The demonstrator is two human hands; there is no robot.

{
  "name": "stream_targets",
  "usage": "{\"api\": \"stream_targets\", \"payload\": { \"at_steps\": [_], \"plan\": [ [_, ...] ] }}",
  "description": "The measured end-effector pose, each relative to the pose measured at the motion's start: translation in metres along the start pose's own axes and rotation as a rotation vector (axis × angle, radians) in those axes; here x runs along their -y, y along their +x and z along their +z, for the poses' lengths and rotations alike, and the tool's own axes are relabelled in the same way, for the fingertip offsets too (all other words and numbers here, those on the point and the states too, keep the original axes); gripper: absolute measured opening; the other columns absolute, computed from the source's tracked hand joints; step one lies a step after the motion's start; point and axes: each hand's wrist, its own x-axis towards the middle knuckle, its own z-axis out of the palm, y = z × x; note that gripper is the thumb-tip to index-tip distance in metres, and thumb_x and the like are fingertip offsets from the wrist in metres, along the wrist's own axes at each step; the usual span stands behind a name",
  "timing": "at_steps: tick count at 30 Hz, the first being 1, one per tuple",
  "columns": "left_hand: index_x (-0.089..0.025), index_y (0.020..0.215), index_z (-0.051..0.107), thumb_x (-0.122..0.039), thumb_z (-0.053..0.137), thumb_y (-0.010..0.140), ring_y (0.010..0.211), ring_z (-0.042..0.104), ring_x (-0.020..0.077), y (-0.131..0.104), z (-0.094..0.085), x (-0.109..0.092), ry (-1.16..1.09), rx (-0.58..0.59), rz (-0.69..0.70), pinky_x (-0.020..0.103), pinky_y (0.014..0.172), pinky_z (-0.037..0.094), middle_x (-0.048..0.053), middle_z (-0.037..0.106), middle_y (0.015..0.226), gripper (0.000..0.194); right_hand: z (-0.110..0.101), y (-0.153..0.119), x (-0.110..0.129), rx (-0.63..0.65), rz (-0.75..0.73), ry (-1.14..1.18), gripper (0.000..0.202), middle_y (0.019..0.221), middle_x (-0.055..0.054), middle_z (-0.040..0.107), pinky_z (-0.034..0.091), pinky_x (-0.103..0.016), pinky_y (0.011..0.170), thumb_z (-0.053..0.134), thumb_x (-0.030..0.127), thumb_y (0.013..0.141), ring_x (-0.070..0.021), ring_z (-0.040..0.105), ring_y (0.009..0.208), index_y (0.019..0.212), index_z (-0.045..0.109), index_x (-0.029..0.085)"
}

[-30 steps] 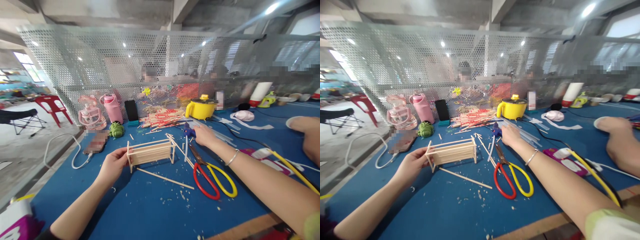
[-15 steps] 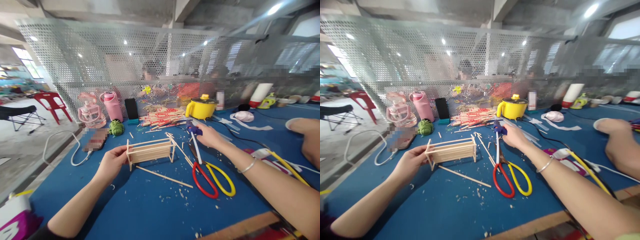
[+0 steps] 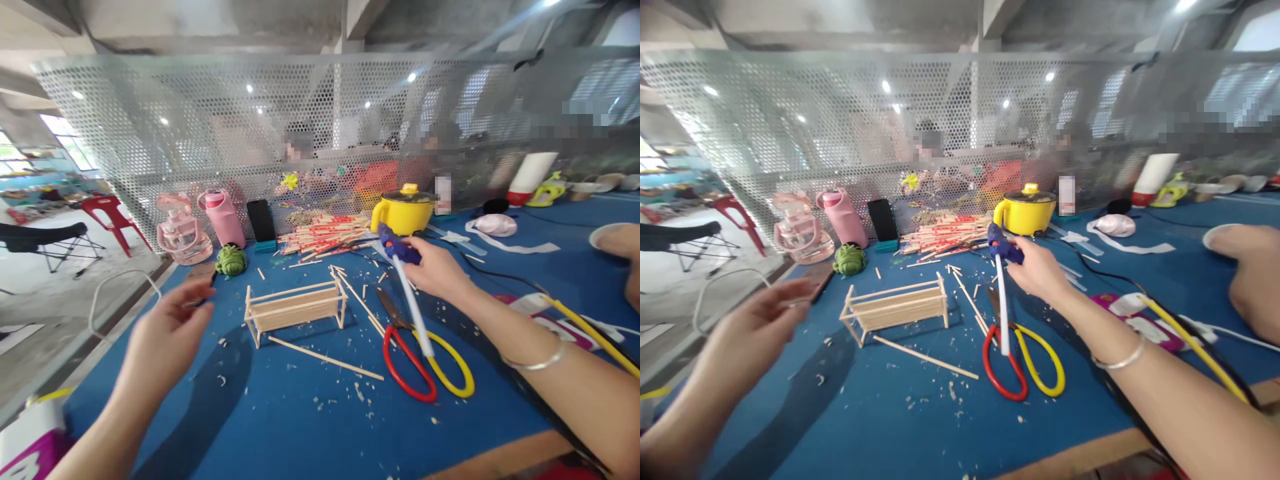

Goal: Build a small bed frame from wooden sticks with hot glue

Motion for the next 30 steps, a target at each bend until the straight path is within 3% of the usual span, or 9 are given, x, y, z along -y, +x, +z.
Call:
{"api": "stream_targets", "payload": {
  "at_steps": [1, 2, 3, 6, 8, 12, 19, 26, 30],
  "plan": [
    [-0.027, 0.112, 0.057, -0.049, 0.051, 0.075, 0.073, 0.064, 0.0232, 0.0, -0.005, -0.014, 0.08, -0.15, 0.078, 0.032, 0.059, 0.048, -0.002, 0.07, 0.097, 0.043, -0.006, -0.001, 0.006, -0.004, 0.013, 0.074, 0.04, 0.09, -0.007, 0.068, 0.046, -0.029, 0.065, 0.052, 0.019, 0.066, -0.0224, 0.061, 0.074, 0.106, 0.06, 0.017],
    [-0.029, 0.114, 0.056, -0.05, 0.049, 0.077, 0.076, 0.064, 0.0228, 0.002, -0.007, -0.03, 0.112, -0.183, 0.18, 0.031, 0.062, 0.048, -0.003, 0.07, 0.095, 0.043, -0.01, -0.003, 0.013, -0.008, 0.023, 0.128, 0.04, 0.084, -0.006, 0.068, 0.045, -0.028, 0.06, 0.052, 0.018, 0.065, -0.0204, 0.059, 0.068, 0.104, 0.061, 0.017],
    [-0.029, 0.111, 0.059, -0.05, 0.05, 0.076, 0.075, 0.065, 0.0218, 0.006, -0.005, -0.046, 0.154, -0.123, 0.268, 0.031, 0.063, 0.049, -0.003, 0.07, 0.093, 0.041, -0.013, -0.005, 0.019, -0.012, 0.032, 0.174, 0.04, 0.078, -0.004, 0.066, 0.043, -0.027, 0.056, 0.052, 0.018, 0.064, -0.0186, 0.057, 0.063, 0.103, 0.061, 0.017],
    [-0.023, 0.113, 0.061, -0.047, 0.055, 0.075, 0.091, 0.064, 0.0228, 0.024, 0.02, -0.088, 0.315, 0.305, 0.557, 0.032, 0.077, 0.049, 0.004, 0.067, 0.11, 0.045, -0.008, -0.016, 0.028, -0.032, 0.041, 0.272, 0.042, 0.071, 0.0, 0.062, 0.04, -0.025, 0.05, 0.05, 0.017, 0.063, -0.0157, 0.052, 0.055, 0.104, 0.06, 0.018],
    [-0.019, 0.113, 0.062, -0.046, 0.057, 0.073, 0.095, 0.063, 0.0229, 0.038, 0.042, -0.102, 0.403, 0.54, 0.591, 0.031, 0.079, 0.048, 0.006, 0.067, 0.111, 0.048, -0.002, -0.024, 0.027, -0.035, 0.008, 0.326, 0.041, 0.074, 0.001, 0.063, 0.042, -0.026, 0.054, 0.051, 0.017, 0.064, -0.0164, 0.054, 0.059, 0.104, 0.06, 0.02],
    [-0.015, 0.104, 0.067, -0.04, 0.061, 0.069, 0.086, 0.065, 0.0198, 0.055, 0.07, -0.105, 0.483, 0.749, 0.61, 0.025, 0.07, 0.048, 0.007, 0.071, 0.099, 0.044, 0.001, -0.032, 0.02, -0.041, -0.053, 0.358, 0.036, 0.077, -0.001, 0.065, 0.046, -0.03, 0.067, 0.053, 0.018, 0.066, -0.0224, 0.06, 0.075, 0.101, 0.06, 0.02],
    [-0.018, 0.087, 0.074, -0.034, 0.053, 0.073, 0.064, 0.059, 0.0163, 0.05, 0.08, -0.101, 0.555, 0.696, 0.661, 0.024, 0.053, 0.036, 0.006, 0.072, 0.076, 0.03, -0.005, -0.04, 0.024, 0.05, -0.139, 0.351, 0.028, 0.086, -0.005, 0.067, 0.047, -0.033, 0.076, 0.052, 0.039, 0.081, -0.0261, 0.061, 0.089, 0.098, 0.06, 0.02],
    [-0.019, 0.082, 0.075, -0.034, 0.056, 0.073, 0.056, 0.053, 0.0151, 0.05, 0.082, -0.099, 0.553, 0.677, 0.661, 0.025, 0.052, 0.033, 0.004, 0.068, 0.064, 0.026, -0.019, -0.043, 0.026, 0.14, -0.251, 0.276, 0.035, 0.109, -0.006, 0.065, 0.045, -0.04, 0.091, 0.05, 0.044, 0.081, -0.0296, 0.057, 0.106, 0.107, 0.061, 0.022],
    [-0.018, 0.082, 0.075, -0.032, 0.059, 0.07, 0.056, 0.055, 0.0162, 0.05, 0.082, -0.098, 0.566, 0.676, 0.686, 0.025, 0.052, 0.034, 0.005, 0.069, 0.064, 0.024, -0.046, -0.045, 0.036, 0.211, -0.22, 0.276, 0.036, 0.085, -0.004, 0.07, 0.049, -0.039, 0.086, 0.048, 0.048, 0.083, -0.0261, 0.064, 0.087, 0.102, 0.065, 0.024]
  ]
}}
